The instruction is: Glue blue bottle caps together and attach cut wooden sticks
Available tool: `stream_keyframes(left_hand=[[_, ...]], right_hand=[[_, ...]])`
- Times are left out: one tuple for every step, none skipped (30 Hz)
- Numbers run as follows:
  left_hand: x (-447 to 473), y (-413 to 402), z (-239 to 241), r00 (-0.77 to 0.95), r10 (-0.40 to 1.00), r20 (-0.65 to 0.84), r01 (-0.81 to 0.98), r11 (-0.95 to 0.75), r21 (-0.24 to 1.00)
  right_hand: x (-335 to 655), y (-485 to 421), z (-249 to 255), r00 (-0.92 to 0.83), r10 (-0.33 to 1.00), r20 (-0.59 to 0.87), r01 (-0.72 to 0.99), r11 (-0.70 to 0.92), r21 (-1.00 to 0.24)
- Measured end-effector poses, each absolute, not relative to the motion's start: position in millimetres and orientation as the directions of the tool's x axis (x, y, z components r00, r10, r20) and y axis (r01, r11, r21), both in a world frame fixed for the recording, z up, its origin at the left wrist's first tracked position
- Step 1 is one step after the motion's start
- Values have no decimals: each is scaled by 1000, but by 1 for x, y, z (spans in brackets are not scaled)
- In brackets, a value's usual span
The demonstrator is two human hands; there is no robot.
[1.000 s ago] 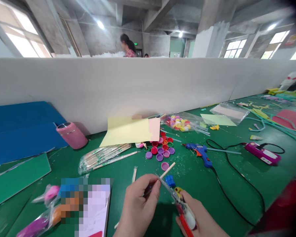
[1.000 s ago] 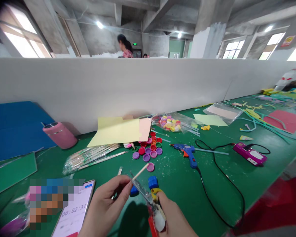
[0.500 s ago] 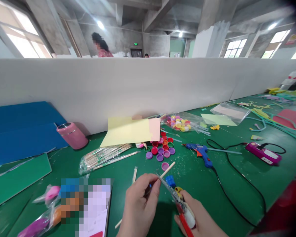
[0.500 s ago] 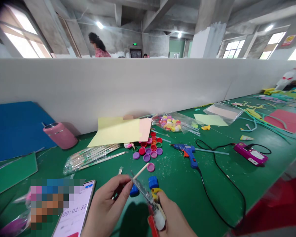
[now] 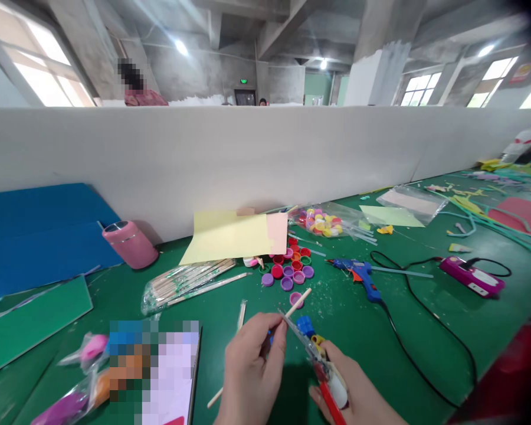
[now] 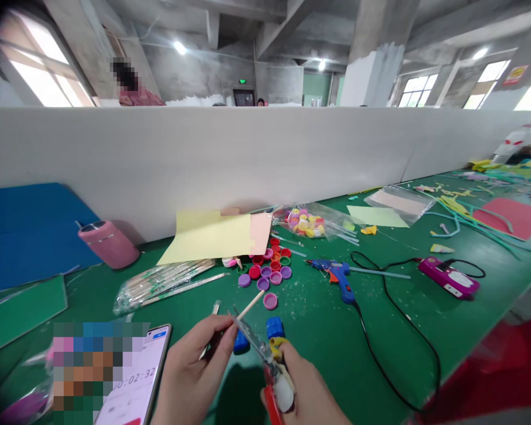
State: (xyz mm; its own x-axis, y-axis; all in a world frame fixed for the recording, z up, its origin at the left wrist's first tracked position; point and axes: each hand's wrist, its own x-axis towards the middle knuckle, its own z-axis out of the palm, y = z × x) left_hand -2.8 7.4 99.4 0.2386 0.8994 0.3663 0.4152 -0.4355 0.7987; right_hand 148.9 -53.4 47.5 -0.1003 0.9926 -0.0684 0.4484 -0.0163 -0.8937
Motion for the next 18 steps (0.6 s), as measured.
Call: stream_keyframes(left_hand=[[-3,7,100,239,894,380,423,-448,788],[-3,7,101,245,893,378,426,-449,785],[-4,7,102,255,896,363,427,-441,789],[-6,8,104,271,902,336,428,-425,797],[-7,9,105,291,909,298,430,-403,808],[-9,10,106,313,914,259,432,-379,818],[-10,11,107,334,915,226,433,-362,826],[-11,12,106,350,914,205,436,-352,828],[-11,12,105,361,911,197,440,-353,826],[-10,11,103,357,910,212,446,-366,817],[-9,11,100,343,907,244,456,-388,801],[-7,10,97,314,902,295,465,-418,781],[-6,9,94,276,891,361,475,-453,755],[-4,8,92,245,879,409,482,-477,735],[-3,7,91,221,872,437,482,-487,728],[-2,7,91,205,874,440,479,-482,734],[-2,7,93,203,887,415,470,-460,753],[-2,7,95,211,904,372,457,-428,780]], right_hand=[[149,-53,49,-109,992,-69,440,-14,-898],[149,-53,51,-120,990,-73,430,-15,-903],[149,-54,52,-129,988,-83,421,-21,-907],[150,-55,54,-133,986,-96,414,-33,-910],[151,-55,54,-126,986,-107,413,-46,-909],[151,-56,55,-121,986,-115,419,-54,-906],[152,-57,55,-117,986,-117,428,-56,-902],[153,-57,54,-116,986,-116,439,-54,-897],[153,-57,54,-114,987,-115,448,-52,-892],[154,-56,53,-117,987,-113,452,-49,-891],[154,-55,53,-121,986,-114,451,-48,-891],[154,-54,53,-122,986,-116,446,-50,-894],[155,-53,53,-115,986,-119,441,-57,-896],[155,-53,54,-109,987,-122,437,-62,-897],[154,-53,54,-106,987,-121,432,-64,-900],[154,-53,55,-106,987,-119,428,-62,-901],[154,-53,56,-107,988,-113,427,-58,-903],[154,-54,56,-108,988,-107,428,-51,-902]])
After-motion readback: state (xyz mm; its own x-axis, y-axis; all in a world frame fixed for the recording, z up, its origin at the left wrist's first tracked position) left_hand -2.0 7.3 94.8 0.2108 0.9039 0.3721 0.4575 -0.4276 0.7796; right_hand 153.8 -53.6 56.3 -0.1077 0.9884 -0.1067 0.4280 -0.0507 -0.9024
